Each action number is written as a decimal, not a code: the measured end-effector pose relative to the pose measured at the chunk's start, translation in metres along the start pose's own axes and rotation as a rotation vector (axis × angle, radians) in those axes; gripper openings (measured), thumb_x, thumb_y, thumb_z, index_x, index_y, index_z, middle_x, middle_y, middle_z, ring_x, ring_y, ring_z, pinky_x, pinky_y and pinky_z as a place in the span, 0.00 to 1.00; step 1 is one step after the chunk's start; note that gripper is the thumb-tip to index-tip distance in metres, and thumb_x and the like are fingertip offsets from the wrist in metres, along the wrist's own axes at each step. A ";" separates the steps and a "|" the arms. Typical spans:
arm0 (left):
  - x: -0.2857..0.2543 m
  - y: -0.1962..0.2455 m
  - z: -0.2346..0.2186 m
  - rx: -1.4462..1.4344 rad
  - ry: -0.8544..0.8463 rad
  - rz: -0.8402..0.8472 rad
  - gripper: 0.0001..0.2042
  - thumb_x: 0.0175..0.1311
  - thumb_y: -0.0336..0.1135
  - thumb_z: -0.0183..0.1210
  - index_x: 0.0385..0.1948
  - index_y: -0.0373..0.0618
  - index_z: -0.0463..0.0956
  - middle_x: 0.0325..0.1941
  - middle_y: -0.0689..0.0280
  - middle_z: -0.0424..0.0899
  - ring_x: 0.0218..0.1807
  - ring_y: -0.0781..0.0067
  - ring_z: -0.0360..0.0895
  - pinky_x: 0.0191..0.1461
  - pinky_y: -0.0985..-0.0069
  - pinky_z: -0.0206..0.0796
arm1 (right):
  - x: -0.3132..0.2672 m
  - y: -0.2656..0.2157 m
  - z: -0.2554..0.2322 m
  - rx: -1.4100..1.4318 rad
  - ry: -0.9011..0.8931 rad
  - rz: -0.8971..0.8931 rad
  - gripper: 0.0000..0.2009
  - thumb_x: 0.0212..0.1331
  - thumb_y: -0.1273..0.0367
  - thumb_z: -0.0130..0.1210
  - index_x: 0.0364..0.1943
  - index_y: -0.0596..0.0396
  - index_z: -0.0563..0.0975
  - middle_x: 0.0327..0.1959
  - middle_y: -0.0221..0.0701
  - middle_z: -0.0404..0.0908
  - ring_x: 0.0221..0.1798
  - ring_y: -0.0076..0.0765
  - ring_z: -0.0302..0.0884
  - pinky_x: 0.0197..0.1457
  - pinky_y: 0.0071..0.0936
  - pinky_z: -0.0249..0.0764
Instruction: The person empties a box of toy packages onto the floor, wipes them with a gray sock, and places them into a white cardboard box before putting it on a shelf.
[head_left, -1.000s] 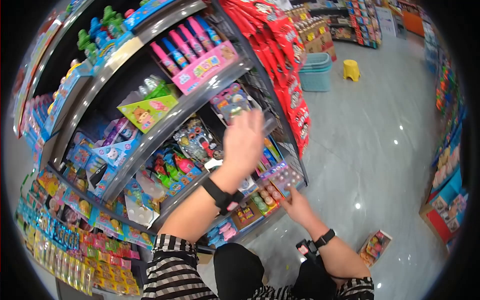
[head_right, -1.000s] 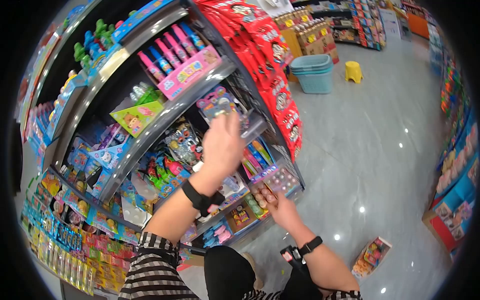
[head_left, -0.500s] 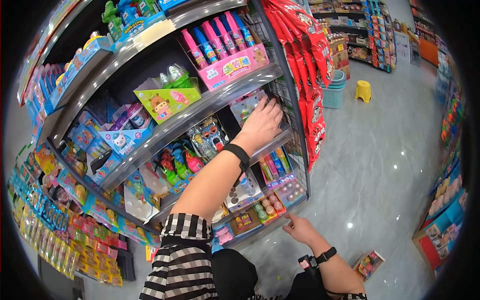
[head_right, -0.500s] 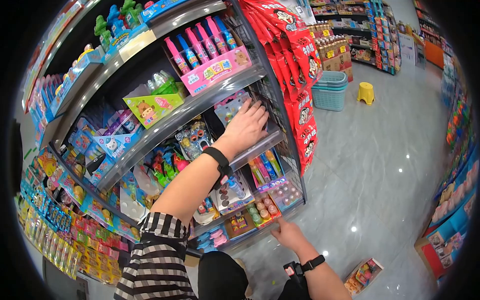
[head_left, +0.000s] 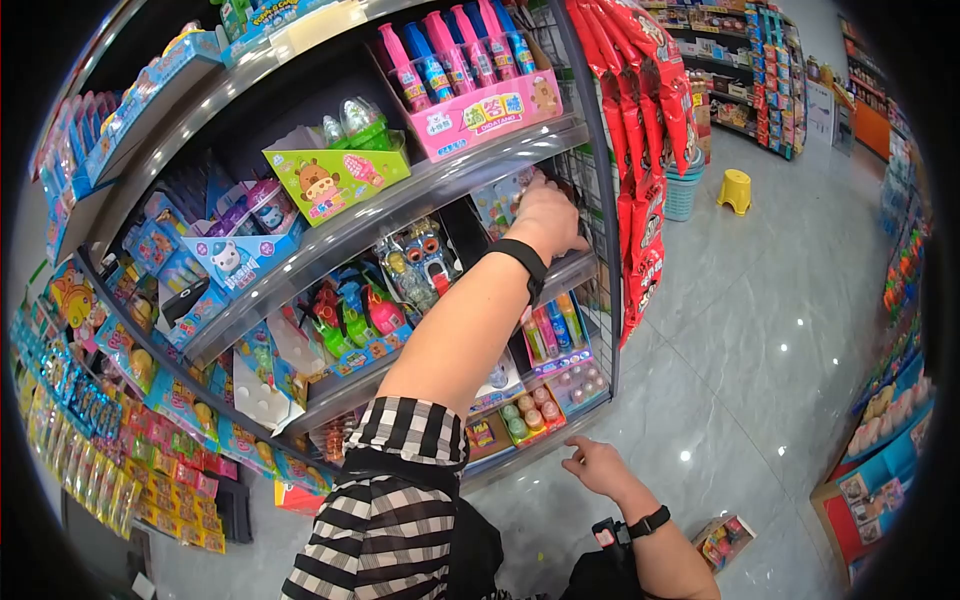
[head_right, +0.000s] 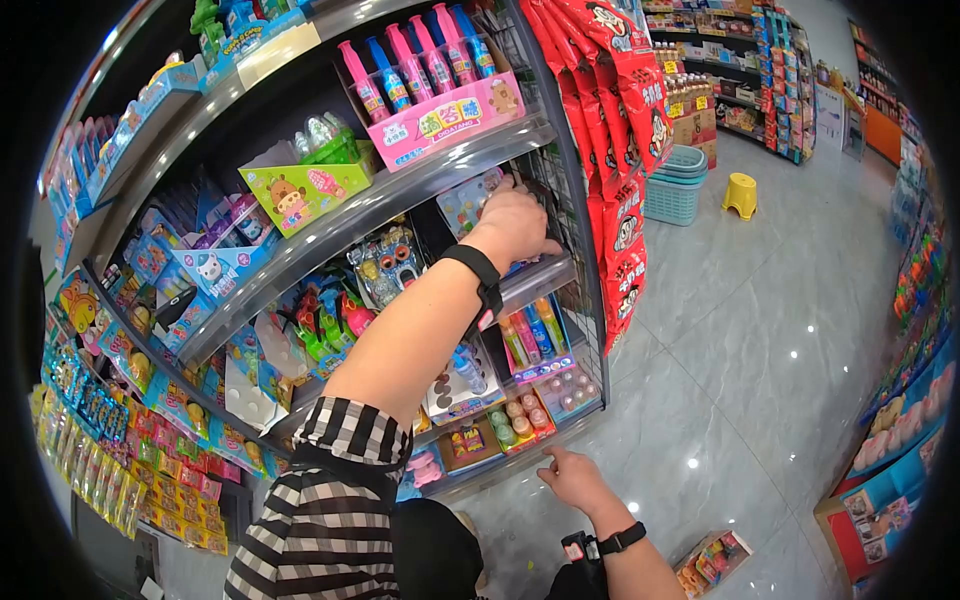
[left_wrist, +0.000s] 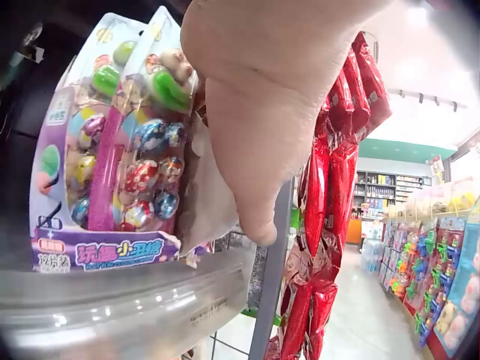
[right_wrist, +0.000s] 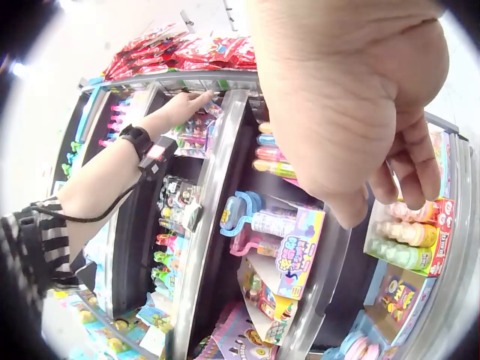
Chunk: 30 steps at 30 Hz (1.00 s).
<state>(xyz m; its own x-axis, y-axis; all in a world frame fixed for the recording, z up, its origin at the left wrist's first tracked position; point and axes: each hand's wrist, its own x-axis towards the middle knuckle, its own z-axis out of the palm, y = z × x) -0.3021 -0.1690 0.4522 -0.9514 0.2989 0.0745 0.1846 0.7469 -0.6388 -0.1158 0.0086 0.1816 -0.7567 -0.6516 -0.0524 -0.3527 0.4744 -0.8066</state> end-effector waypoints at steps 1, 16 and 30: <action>0.000 -0.002 0.004 -0.002 -0.005 0.000 0.33 0.55 0.68 0.52 0.36 0.42 0.85 0.43 0.58 0.84 0.53 0.59 0.76 0.64 0.60 0.54 | 0.000 0.000 -0.001 0.002 -0.004 0.002 0.19 0.55 0.64 0.59 0.50 0.56 0.76 0.31 0.38 0.84 0.38 0.47 0.81 0.45 0.38 0.76; -0.046 -0.023 0.019 0.048 -0.119 -0.098 0.22 0.58 0.52 0.53 0.42 0.44 0.83 0.47 0.60 0.84 0.55 0.61 0.74 0.70 0.55 0.47 | -0.004 -0.007 -0.005 0.054 -0.031 0.011 0.19 0.54 0.63 0.60 0.50 0.56 0.76 0.33 0.42 0.83 0.39 0.51 0.80 0.45 0.41 0.75; -0.106 0.030 0.018 0.088 0.526 -0.024 0.23 0.51 0.40 0.58 0.48 0.35 0.73 0.57 0.51 0.73 0.67 0.53 0.62 0.75 0.51 0.41 | -0.007 -0.005 -0.002 0.003 -0.029 0.011 0.20 0.54 0.63 0.60 0.50 0.57 0.76 0.34 0.43 0.83 0.40 0.51 0.81 0.46 0.40 0.75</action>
<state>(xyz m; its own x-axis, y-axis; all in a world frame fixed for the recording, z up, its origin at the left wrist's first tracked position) -0.2003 -0.1884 0.4115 -0.6988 0.5563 0.4496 0.1210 0.7114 -0.6923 -0.1103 0.0120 0.1870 -0.7442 -0.6634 -0.0779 -0.3430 0.4796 -0.8076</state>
